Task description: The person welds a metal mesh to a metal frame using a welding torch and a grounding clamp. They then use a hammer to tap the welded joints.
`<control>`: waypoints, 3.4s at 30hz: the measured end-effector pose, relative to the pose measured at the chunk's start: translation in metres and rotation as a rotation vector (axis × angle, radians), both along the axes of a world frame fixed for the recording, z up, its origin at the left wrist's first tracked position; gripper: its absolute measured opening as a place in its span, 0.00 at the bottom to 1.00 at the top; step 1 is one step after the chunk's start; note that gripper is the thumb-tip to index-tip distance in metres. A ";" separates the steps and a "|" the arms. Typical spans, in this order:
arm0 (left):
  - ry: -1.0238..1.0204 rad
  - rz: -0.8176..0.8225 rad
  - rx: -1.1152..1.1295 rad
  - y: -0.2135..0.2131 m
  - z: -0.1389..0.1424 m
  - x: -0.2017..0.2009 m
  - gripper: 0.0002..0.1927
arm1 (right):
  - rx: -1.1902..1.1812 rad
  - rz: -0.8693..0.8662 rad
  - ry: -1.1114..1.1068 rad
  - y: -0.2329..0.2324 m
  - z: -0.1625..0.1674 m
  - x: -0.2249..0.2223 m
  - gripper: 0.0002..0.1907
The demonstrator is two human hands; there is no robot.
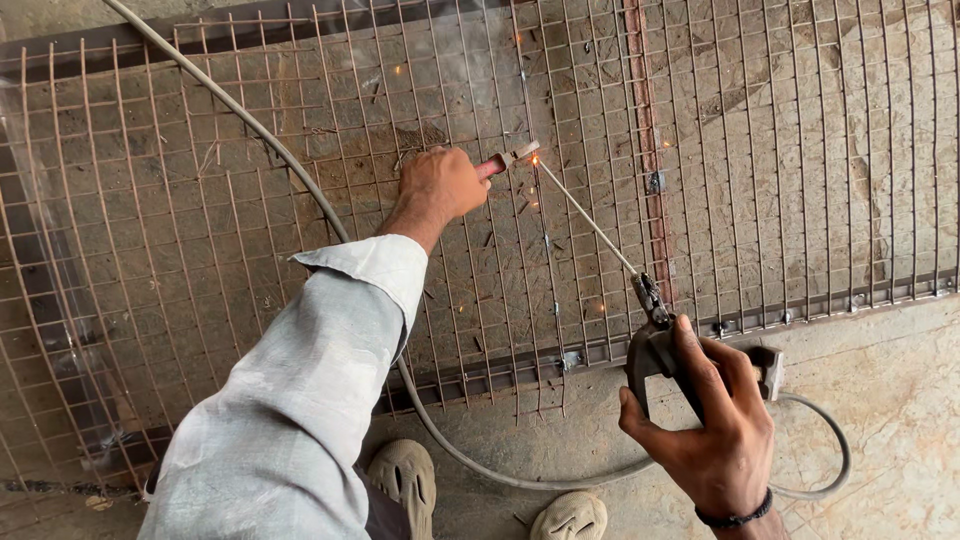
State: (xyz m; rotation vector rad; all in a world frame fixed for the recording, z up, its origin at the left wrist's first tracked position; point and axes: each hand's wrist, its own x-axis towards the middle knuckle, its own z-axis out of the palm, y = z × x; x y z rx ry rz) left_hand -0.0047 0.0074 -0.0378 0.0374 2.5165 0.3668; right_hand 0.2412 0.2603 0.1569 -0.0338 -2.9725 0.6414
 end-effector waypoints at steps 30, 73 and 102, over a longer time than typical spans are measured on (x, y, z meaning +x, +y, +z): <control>-0.016 0.027 0.045 -0.001 0.002 0.000 0.28 | 0.013 -0.019 -0.030 -0.001 -0.002 0.005 0.46; -0.052 0.050 -0.003 0.000 -0.002 -0.007 0.32 | 0.005 -0.029 -0.038 -0.001 0.002 0.004 0.46; -0.074 -0.058 -0.026 0.000 0.011 -0.017 0.25 | -0.008 -0.008 -0.025 0.007 0.011 0.000 0.48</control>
